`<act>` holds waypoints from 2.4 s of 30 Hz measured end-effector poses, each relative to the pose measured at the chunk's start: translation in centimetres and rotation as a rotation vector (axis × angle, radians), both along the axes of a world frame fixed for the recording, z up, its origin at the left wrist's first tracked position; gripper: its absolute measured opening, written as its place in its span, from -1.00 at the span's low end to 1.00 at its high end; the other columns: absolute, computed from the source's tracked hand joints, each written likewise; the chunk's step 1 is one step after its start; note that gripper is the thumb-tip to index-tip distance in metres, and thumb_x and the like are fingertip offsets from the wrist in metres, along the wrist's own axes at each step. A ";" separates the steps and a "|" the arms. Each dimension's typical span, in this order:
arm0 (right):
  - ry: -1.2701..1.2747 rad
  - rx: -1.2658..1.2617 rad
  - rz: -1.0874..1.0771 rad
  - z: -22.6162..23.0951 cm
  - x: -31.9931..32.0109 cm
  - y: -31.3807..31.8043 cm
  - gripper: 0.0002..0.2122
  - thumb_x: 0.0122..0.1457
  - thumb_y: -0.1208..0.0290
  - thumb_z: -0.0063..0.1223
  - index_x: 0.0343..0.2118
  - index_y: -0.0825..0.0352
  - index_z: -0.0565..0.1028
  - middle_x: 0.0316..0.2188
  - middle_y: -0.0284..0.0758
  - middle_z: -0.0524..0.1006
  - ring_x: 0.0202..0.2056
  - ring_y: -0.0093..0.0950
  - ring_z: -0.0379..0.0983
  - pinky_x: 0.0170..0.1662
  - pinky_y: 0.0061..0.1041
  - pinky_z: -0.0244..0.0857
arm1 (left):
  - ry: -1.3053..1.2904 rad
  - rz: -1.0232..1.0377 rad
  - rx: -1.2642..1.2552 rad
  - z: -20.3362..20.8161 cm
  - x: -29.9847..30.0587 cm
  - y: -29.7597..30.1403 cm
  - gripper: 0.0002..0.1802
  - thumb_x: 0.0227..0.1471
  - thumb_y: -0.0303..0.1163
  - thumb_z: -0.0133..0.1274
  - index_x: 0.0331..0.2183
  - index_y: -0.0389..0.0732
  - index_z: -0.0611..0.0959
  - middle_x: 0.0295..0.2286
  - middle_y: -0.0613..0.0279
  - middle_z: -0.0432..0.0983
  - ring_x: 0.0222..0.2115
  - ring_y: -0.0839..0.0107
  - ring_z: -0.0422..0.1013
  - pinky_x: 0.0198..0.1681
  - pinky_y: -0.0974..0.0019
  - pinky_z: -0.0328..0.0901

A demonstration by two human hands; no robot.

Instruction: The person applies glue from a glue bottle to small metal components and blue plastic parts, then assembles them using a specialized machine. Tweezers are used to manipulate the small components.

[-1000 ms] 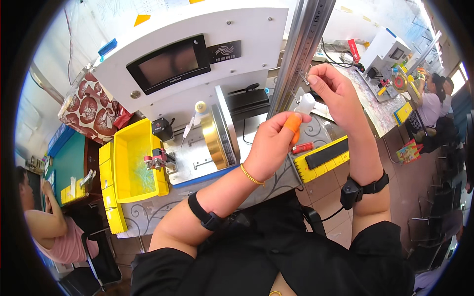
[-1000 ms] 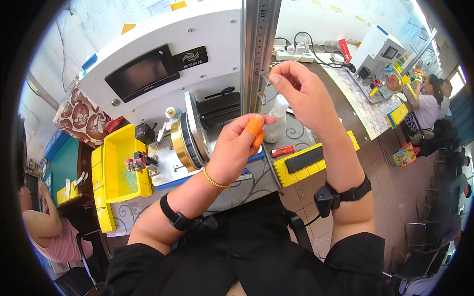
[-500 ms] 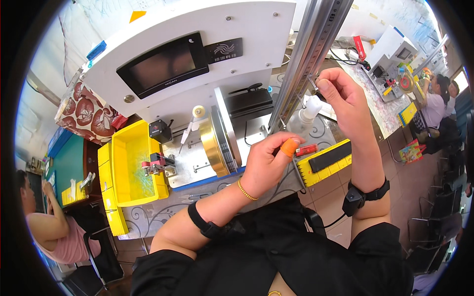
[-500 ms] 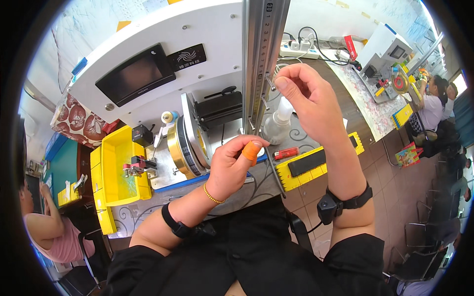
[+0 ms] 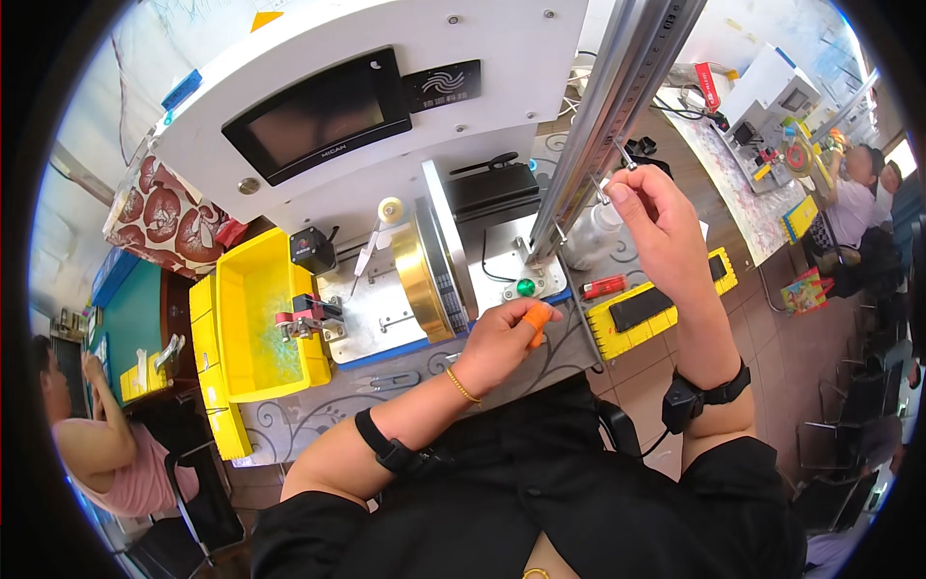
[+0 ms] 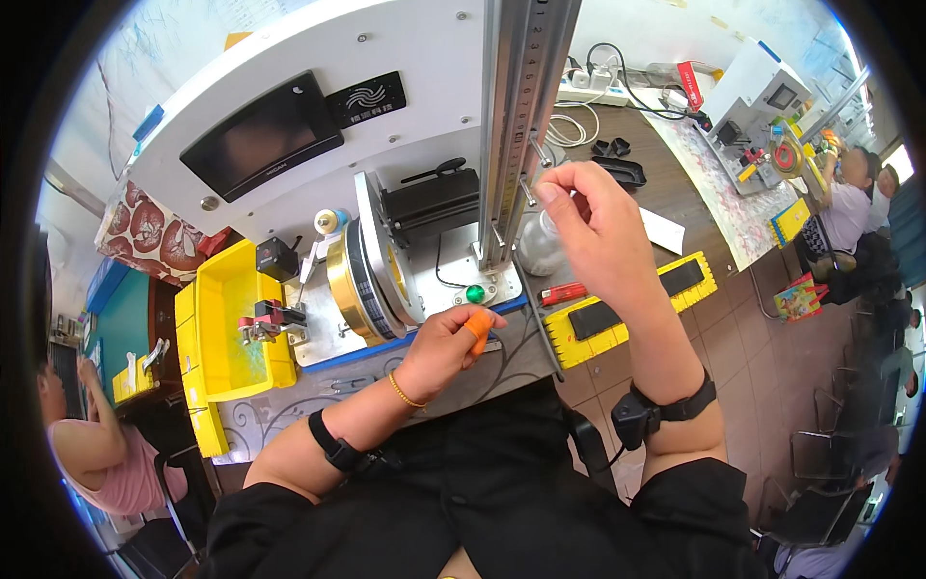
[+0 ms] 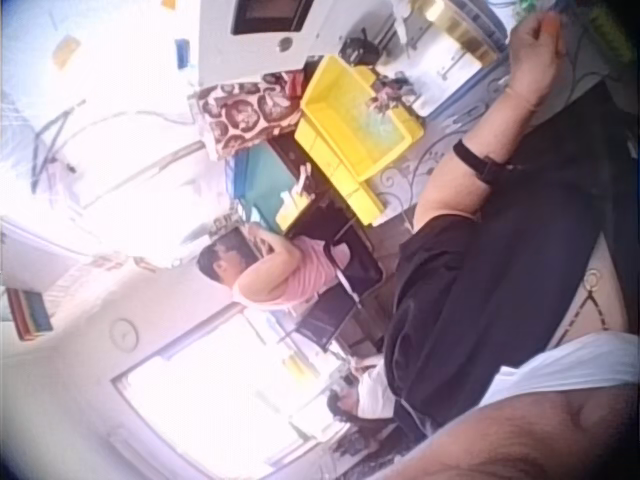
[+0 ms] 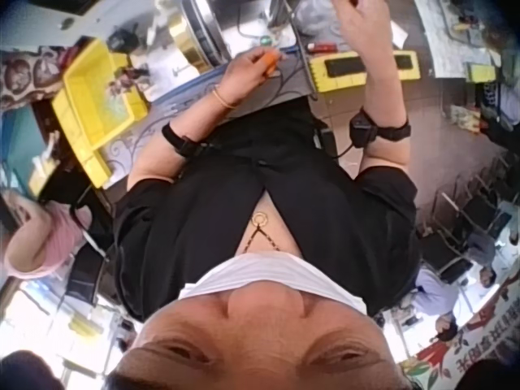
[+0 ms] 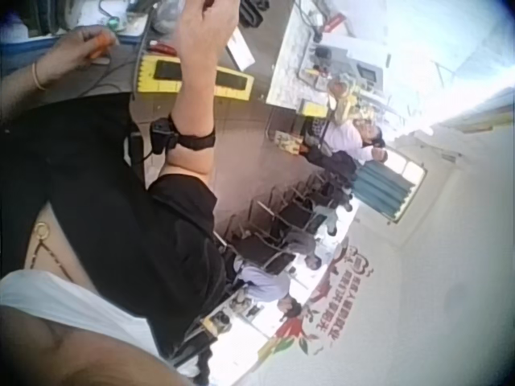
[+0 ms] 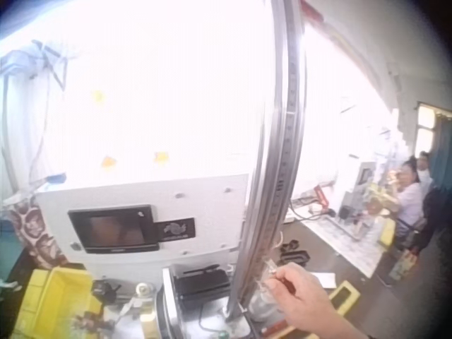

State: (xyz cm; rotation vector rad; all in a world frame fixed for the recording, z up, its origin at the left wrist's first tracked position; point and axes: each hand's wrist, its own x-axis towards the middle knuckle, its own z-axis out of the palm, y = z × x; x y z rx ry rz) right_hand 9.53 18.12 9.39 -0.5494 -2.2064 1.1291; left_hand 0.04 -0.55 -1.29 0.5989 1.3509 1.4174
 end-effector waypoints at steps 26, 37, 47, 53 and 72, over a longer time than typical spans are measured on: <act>0.114 -0.506 0.296 -9.1 -5.8 -8.2 -0.90 0.17 0.48 0.13 -0.32 0.38 0.57 -0.23 -0.45 0.40 -0.36 -0.70 0.30 -0.33 -0.68 0.23 | 0.247 0.271 0.154 5.2 -6.9 -9.9 -0.63 0.21 -0.38 -0.04 0.02 -0.28 0.48 -0.33 0.25 0.52 -0.42 0.53 0.45 -0.30 0.48 0.33; 0.146 -0.312 0.443 -7.4 -9.1 -9.1 -0.91 0.10 0.44 0.10 -0.40 0.34 0.56 -0.43 -0.42 0.32 -0.35 -0.57 0.27 -0.26 -0.60 0.18 | 0.053 0.260 0.061 4.2 -8.6 -7.0 -0.83 0.16 -0.47 -0.03 -0.21 -0.26 0.60 -0.51 0.36 0.52 -0.68 0.69 0.31 -0.64 0.61 0.19; -0.094 -0.918 0.378 -5.6 -3.8 -8.1 -0.71 0.26 0.28 0.00 -0.08 0.36 0.53 -0.51 -0.57 0.36 -0.51 -0.76 0.16 -0.47 -0.72 0.02 | 0.253 0.556 0.167 3.3 -6.9 -9.8 -0.89 0.15 -0.45 0.06 -0.29 -0.27 0.61 -0.54 0.40 0.46 -0.63 0.68 0.30 -0.62 0.59 0.18; 0.013 -0.217 0.473 -2.8 0.1 -11.3 -0.83 0.21 0.38 0.06 -0.21 0.32 0.56 -0.35 -0.37 0.49 -0.41 -0.59 0.39 -0.34 -0.63 0.28 | 0.653 0.601 0.108 3.1 -6.4 -13.6 -0.92 -0.03 -0.61 0.15 -0.40 -0.28 0.61 -0.52 0.42 0.42 -0.57 0.70 0.31 -0.50 0.59 0.17; 0.081 0.523 0.512 -2.1 -11.9 -19.1 -0.90 0.07 0.58 0.07 -0.36 0.34 0.40 -0.51 -0.23 0.48 -0.44 -0.23 0.49 -0.39 -0.34 0.37 | 0.649 0.785 0.117 3.4 -7.1 -17.8 -0.92 -0.06 -0.60 0.16 -0.44 -0.25 0.59 -0.54 0.38 0.43 -0.61 0.69 0.28 -0.55 0.57 0.13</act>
